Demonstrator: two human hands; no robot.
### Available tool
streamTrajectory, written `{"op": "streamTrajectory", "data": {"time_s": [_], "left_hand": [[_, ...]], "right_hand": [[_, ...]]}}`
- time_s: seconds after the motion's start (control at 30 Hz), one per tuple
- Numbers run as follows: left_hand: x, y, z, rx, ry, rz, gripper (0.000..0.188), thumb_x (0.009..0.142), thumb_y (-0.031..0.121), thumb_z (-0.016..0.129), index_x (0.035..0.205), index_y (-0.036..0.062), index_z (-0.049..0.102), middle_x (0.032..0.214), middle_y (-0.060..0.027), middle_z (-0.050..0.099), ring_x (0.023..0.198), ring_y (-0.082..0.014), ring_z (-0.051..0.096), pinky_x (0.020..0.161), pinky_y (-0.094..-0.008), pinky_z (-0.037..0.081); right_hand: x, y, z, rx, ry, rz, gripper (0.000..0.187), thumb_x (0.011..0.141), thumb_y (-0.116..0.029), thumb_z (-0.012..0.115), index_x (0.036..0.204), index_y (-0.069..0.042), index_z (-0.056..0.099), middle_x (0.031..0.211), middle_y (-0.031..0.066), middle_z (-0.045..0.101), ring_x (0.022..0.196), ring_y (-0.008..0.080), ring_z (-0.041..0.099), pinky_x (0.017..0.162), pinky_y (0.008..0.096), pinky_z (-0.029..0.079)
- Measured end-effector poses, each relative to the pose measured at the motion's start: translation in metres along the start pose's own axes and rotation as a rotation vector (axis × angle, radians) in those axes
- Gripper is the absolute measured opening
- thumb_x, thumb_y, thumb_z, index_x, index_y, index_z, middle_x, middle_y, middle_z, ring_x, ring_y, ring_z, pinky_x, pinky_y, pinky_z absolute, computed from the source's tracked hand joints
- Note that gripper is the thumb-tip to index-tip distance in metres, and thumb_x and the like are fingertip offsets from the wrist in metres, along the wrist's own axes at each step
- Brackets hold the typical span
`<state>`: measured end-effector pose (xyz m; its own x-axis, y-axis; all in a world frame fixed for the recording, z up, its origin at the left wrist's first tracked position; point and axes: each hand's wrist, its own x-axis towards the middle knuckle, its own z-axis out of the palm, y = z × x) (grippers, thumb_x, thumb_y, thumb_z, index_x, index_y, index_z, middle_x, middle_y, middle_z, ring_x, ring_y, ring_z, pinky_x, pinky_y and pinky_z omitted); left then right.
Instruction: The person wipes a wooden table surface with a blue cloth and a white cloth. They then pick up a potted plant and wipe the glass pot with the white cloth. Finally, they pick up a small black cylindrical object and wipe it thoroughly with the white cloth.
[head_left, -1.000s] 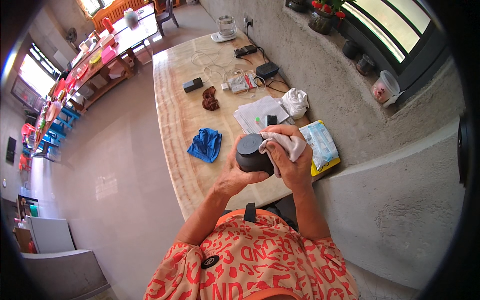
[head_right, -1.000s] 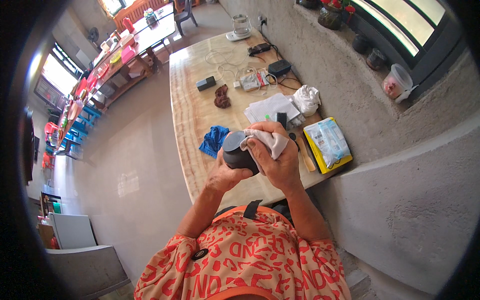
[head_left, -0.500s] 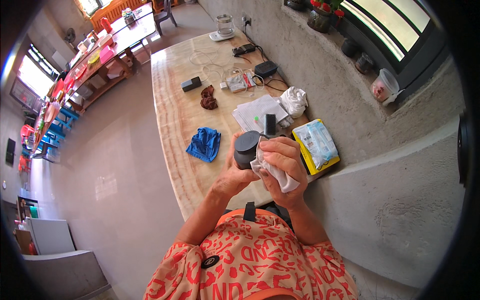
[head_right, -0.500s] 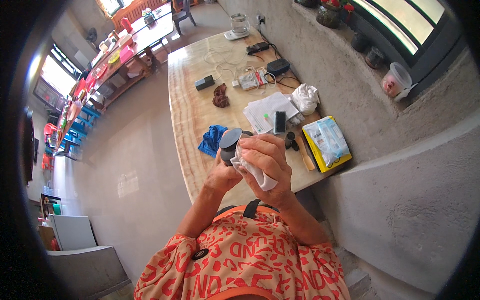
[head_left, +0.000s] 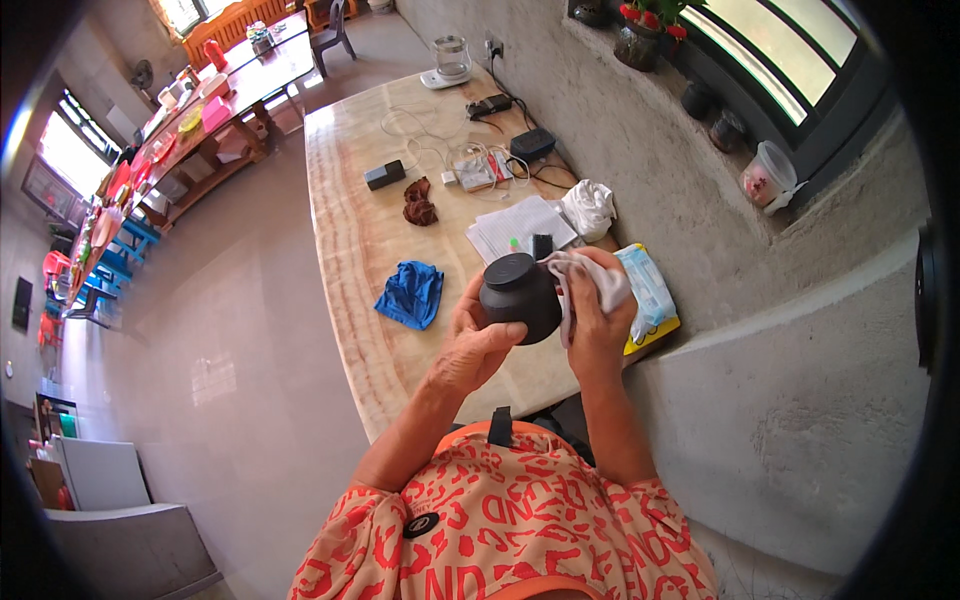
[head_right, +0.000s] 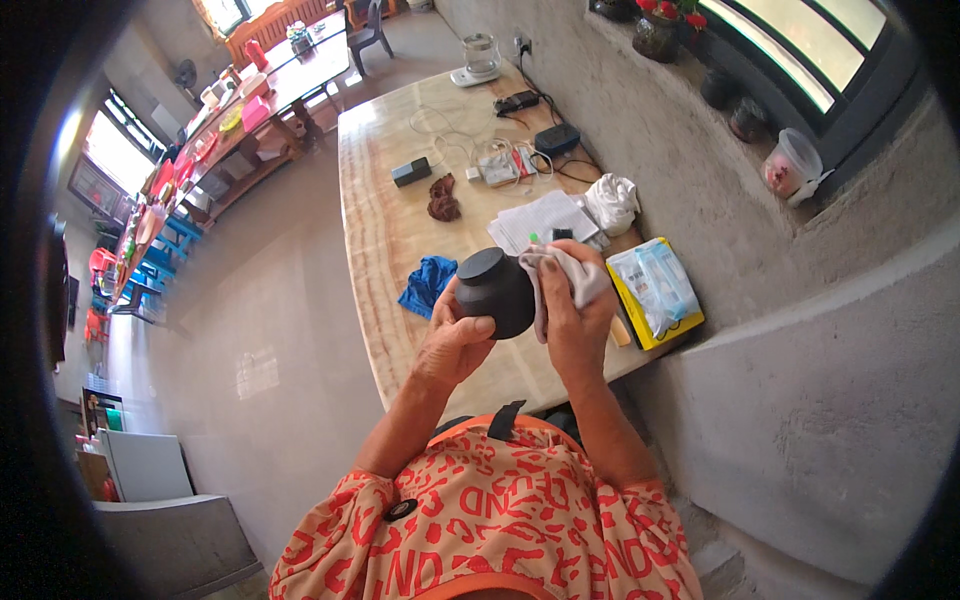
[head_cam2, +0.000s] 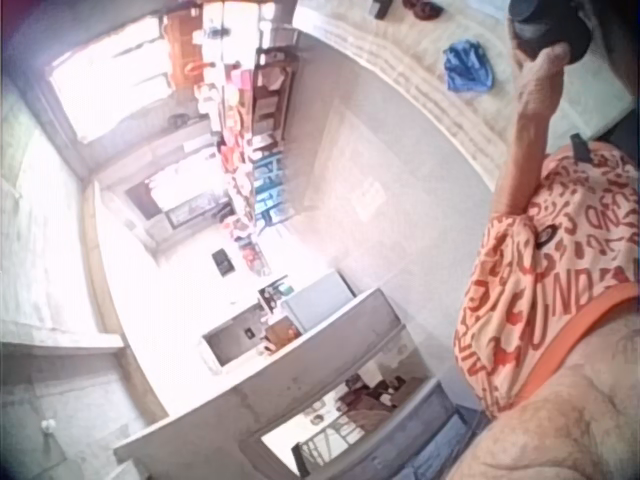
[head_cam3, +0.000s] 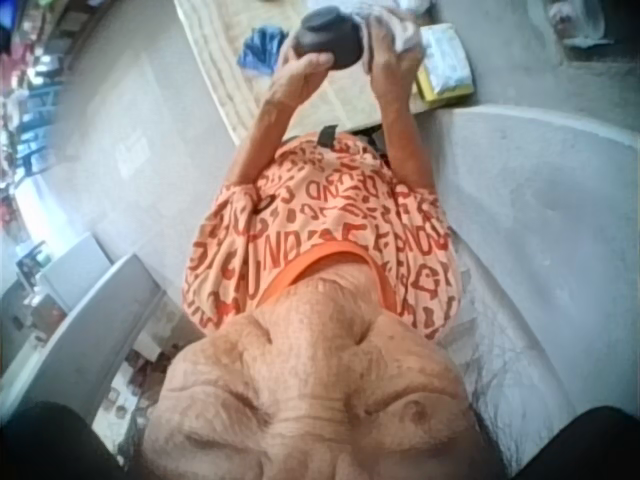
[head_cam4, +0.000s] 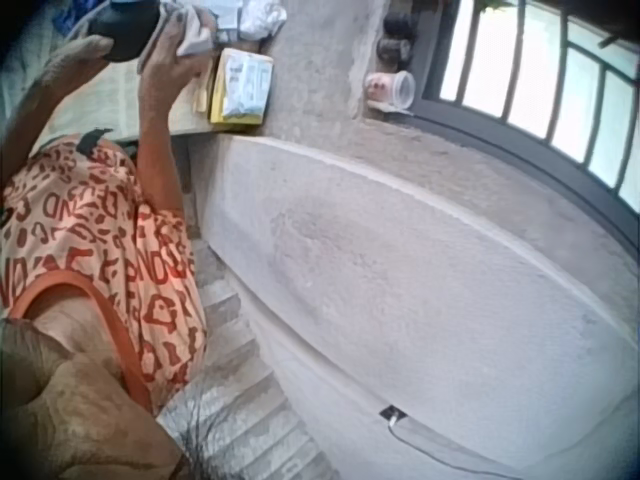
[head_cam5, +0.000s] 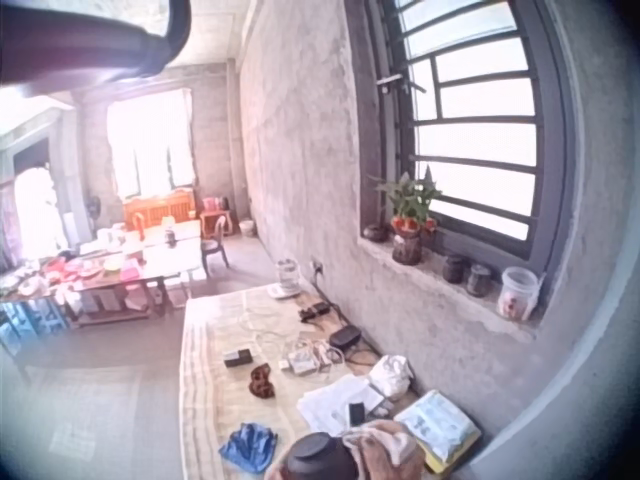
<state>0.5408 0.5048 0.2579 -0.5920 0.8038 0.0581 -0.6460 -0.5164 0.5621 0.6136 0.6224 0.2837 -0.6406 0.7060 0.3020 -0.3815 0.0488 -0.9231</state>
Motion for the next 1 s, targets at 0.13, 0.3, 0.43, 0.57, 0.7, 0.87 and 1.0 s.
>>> {"op": "streamTrajectory", "data": {"time_s": [0.13, 0.3, 0.43, 0.57, 0.7, 0.87, 1.0], "left_hand": [[0.002, 0.001, 0.004, 0.011, 0.021, 0.001, 0.077, 0.067, -0.003, 0.071, 0.133, 0.0059, 0.032, 0.121, -0.0092, 0.051, 0.113, -0.0196, 0.051, 0.097, -0.0357, 0.042], [-0.002, 0.000, 0.003, 0.196, 0.026, 0.022, 0.079, 0.062, -0.004, 0.073, 0.130, 0.0065, 0.035, 0.117, -0.0056, 0.052, 0.106, -0.0158, 0.053, 0.092, -0.0313, 0.045], [-0.003, 0.006, 0.002, 0.343, -0.012, -0.004, 0.075, 0.059, -0.002, 0.076, 0.125, 0.0067, 0.040, 0.112, -0.0043, 0.054, 0.103, -0.0139, 0.054, 0.089, -0.0289, 0.046], [-0.002, 0.005, 0.001, 0.356, -0.011, -0.008, 0.074, 0.058, -0.001, 0.075, 0.124, 0.0062, 0.041, 0.113, -0.0048, 0.054, 0.104, -0.0137, 0.054, 0.089, -0.0291, 0.046], [-0.003, 0.006, 0.010, 0.201, 0.046, -0.021, 0.077, 0.059, -0.003, 0.073, 0.125, 0.0077, 0.037, 0.114, -0.0053, 0.052, 0.105, -0.0149, 0.053, 0.089, -0.0307, 0.046], [0.000, 0.009, 0.004, 0.235, -0.010, 0.022, 0.083, 0.057, -0.005, 0.073, 0.125, 0.0115, 0.028, 0.114, -0.0051, 0.050, 0.105, -0.0165, 0.052, 0.090, -0.0316, 0.046], [-0.002, 0.011, 0.005, 0.260, -0.062, 0.024, 0.083, 0.055, -0.004, 0.075, 0.124, 0.0110, 0.031, 0.113, -0.0052, 0.051, 0.104, -0.0158, 0.052, 0.089, -0.0303, 0.046]], "right_hand": [[-0.009, -0.004, 0.005, -0.251, -0.174, -0.511, 0.030, 0.078, -0.001, 0.064, 0.106, -0.002, 0.053, 0.105, 0.0148, 0.058, 0.097, 0.0268, 0.055, 0.086, 0.0381, 0.044], [-0.008, -0.010, 0.012, -0.274, -0.168, -0.482, 0.025, 0.079, 0.000, 0.063, 0.103, -0.002, 0.053, 0.101, 0.0148, 0.059, 0.095, 0.0242, 0.055, 0.084, 0.0347, 0.044], [-0.002, -0.014, 0.009, -0.098, -0.179, -0.180, 0.016, 0.086, -0.002, 0.058, 0.101, 0.001, 0.053, 0.097, 0.0121, 0.061, 0.088, 0.0153, 0.059, 0.078, 0.0272, 0.047], [0.007, -0.009, 0.009, 0.010, -0.163, -0.026, 0.014, 0.090, -0.007, 0.055, 0.101, 0.002, 0.054, 0.088, 0.0083, 0.063, 0.081, 0.0120, 0.060, 0.074, 0.0237, 0.047], [-0.002, -0.008, 0.015, -0.089, -0.137, -0.176, 0.015, 0.088, -0.004, 0.055, 0.103, 0.000, 0.054, 0.098, 0.0123, 0.060, 0.091, 0.0167, 0.057, 0.082, 0.0292, 0.045], [-0.008, -0.011, 0.009, -0.315, -0.271, -0.599, 0.031, 0.076, -0.001, 0.065, 0.104, -0.004, 0.053, 0.109, 0.0157, 0.053, 0.098, 0.0279, 0.052, 0.086, 0.0374, 0.042], [-0.009, -0.013, 0.005, -0.273, -0.311, -0.613, 0.035, 0.071, -0.001, 0.069, 0.103, -0.005, 0.054, 0.110, 0.0154, 0.052, 0.097, 0.0284, 0.051, 0.083, 0.0363, 0.043]]}}
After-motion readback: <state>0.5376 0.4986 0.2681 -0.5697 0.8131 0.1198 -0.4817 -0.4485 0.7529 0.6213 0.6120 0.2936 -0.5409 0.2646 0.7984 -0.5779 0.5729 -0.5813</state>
